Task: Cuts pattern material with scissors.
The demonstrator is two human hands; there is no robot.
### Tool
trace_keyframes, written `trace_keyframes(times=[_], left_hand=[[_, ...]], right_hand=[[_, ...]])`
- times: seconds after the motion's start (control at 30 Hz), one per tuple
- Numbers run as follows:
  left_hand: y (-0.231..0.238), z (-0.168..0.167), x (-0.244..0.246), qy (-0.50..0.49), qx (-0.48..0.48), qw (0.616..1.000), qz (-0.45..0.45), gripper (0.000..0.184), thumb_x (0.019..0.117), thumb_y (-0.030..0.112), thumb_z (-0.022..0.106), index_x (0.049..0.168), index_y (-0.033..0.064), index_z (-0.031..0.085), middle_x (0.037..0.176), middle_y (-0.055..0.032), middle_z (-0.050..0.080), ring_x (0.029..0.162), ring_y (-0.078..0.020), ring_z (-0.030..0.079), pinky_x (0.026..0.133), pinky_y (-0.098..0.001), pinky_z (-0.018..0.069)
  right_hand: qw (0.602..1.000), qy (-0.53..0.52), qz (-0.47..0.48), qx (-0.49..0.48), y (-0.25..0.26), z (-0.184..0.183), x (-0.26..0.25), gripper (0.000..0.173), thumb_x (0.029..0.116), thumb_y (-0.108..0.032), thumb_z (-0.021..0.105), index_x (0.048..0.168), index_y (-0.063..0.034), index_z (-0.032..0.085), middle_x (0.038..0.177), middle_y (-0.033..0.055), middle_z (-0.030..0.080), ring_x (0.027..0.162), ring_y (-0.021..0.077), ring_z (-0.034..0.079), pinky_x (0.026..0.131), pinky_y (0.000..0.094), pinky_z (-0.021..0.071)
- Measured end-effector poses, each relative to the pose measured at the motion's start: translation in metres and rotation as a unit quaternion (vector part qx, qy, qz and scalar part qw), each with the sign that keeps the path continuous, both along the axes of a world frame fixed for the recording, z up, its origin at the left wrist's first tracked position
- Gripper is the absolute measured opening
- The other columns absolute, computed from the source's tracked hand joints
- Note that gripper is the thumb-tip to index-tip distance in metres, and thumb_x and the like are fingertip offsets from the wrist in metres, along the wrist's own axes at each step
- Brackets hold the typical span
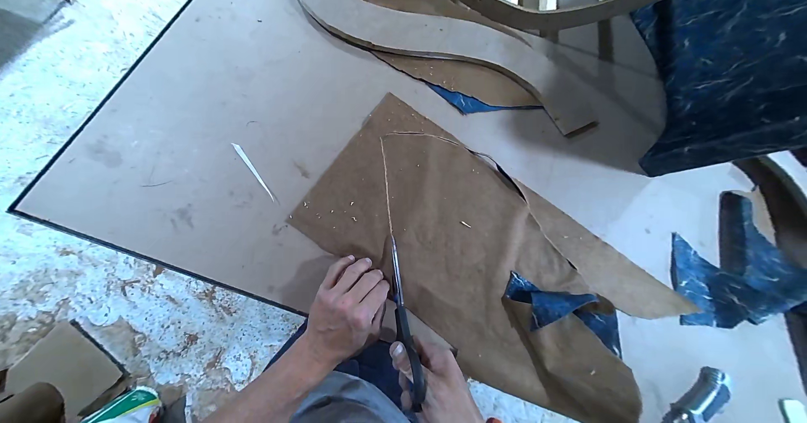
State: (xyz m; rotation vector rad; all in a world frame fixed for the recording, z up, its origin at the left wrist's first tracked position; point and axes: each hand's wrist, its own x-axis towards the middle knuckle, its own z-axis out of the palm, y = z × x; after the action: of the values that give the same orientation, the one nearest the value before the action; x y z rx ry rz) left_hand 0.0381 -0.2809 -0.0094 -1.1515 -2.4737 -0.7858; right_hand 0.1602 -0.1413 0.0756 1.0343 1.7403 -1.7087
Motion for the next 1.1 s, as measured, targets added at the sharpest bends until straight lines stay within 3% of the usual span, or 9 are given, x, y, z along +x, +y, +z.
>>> trace_keyframes(times=[0.1,0.27,0.67,1.1], left_hand=[[0.0,0.001,-0.001,-0.013,-0.005,1.0,-0.019,0.018,0.0985,0.016,0.058,0.097,0.0167,0.076,0.131,-0.0006,0.07,0.136,-0.0231,0.056,0.118,-0.0465,0.041],[0.0,0.001,-0.002,-0.035,0.006,0.999,-0.03,0.014,0.0982,0.01,0.059,0.095,0.0139,0.073,0.118,-0.0025,0.075,0.125,-0.0217,0.065,0.109,-0.0403,0.0515],[-0.001,0.002,0.0,-0.037,0.003,0.999,-0.032,0.015,0.0975,0.011,0.057,0.095,0.0131,0.072,0.117,-0.0027,0.076,0.124,-0.0215,0.066,0.11,-0.0405,0.0506],[-0.003,0.002,0.001,-0.043,0.002,0.998,-0.04,0.014,0.0978,0.014,0.057,0.096,0.0133,0.07,0.118,-0.0029,0.075,0.124,-0.0224,0.066,0.11,-0.0413,0.0509]], right_hand=[[1.0,0.003,-0.007,-0.007,0.003,0.003,-0.005,0.038,0.0971,-0.045,0.064,0.096,-0.0069,0.066,0.066,-0.0007,0.063,0.049,0.0086,0.058,0.043,0.0235,0.0475],[1.0,0.013,0.006,-0.012,0.008,0.001,-0.015,0.043,0.0952,-0.05,0.063,0.098,-0.0064,0.065,0.067,0.0,0.062,0.048,0.0091,0.058,0.041,0.0233,0.0464],[1.0,0.006,0.007,0.016,0.013,0.0,-0.024,0.04,0.0948,-0.046,0.066,0.095,-0.0065,0.065,0.065,0.0006,0.062,0.047,0.0092,0.057,0.039,0.0227,0.0454],[0.999,0.001,0.021,0.033,0.019,-0.002,-0.037,0.046,0.0922,-0.054,0.067,0.096,-0.008,0.066,0.067,0.0017,0.062,0.048,0.0107,0.058,0.039,0.0239,0.0449]])
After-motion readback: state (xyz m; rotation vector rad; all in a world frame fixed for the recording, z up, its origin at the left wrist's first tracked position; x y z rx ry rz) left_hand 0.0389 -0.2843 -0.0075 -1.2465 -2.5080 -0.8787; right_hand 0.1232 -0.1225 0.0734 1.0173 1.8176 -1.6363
